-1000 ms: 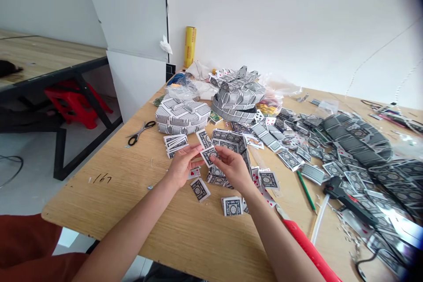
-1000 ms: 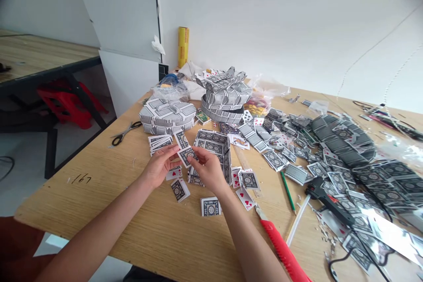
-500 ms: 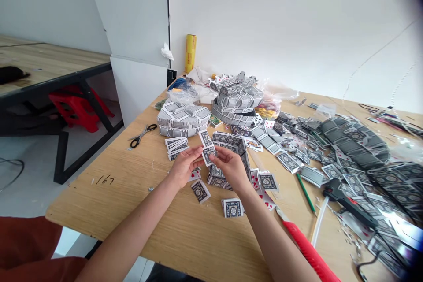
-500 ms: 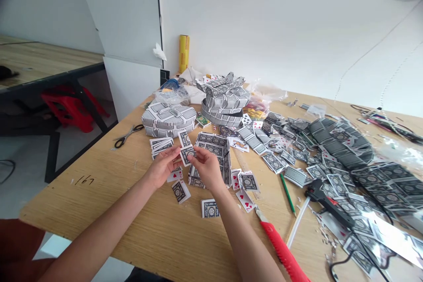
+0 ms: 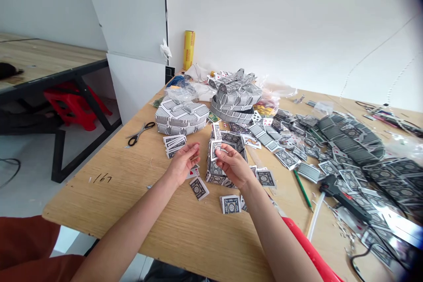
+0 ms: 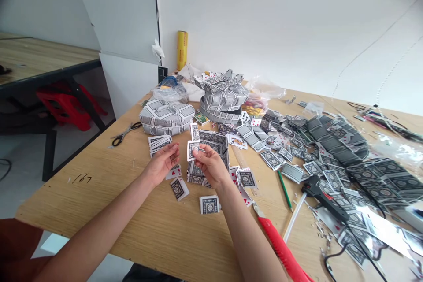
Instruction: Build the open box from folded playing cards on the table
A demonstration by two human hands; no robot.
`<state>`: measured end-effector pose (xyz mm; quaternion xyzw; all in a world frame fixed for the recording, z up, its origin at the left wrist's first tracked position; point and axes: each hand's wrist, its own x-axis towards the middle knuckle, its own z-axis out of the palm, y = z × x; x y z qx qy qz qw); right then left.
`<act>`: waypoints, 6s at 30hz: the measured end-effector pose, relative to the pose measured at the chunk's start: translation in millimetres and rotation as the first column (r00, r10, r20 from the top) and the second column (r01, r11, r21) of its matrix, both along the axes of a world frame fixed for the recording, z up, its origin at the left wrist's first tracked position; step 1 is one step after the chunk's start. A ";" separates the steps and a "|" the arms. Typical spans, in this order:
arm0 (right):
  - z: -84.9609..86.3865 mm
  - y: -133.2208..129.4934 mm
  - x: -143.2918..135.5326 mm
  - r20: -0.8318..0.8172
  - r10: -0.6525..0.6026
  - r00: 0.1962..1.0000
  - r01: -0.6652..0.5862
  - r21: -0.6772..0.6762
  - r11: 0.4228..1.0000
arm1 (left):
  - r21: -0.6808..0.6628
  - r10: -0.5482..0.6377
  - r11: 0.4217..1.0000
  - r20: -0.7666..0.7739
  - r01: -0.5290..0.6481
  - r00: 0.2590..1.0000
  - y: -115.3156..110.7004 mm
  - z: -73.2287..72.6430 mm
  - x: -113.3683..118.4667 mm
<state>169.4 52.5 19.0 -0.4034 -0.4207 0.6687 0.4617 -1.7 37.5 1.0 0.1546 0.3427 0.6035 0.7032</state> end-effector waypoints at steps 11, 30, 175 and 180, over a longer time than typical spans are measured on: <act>-1.9 4.5 8.3 0.072 -0.048 0.996 0.045 0.036 0.998 | -0.018 0.019 1.000 -0.082 -0.020 0.996 1.4 -5.5 3.6; 6.8 -39.4 6.8 0.827 -0.331 0.454 -0.102 0.417 0.903 | 0.021 -0.235 0.960 -0.473 0.278 0.849 -5.8 -13.0 5.4; 18.9 -37.6 16.3 0.938 -0.166 0.304 -0.605 0.324 0.727 | 0.215 -0.018 0.915 -0.823 0.340 0.568 -11.5 -21.1 18.1; 4.3 -44.8 9.6 0.862 -0.250 0.441 -0.446 0.453 0.772 | 0.197 -0.043 0.919 -0.809 0.340 0.586 -10.2 -18.1 16.6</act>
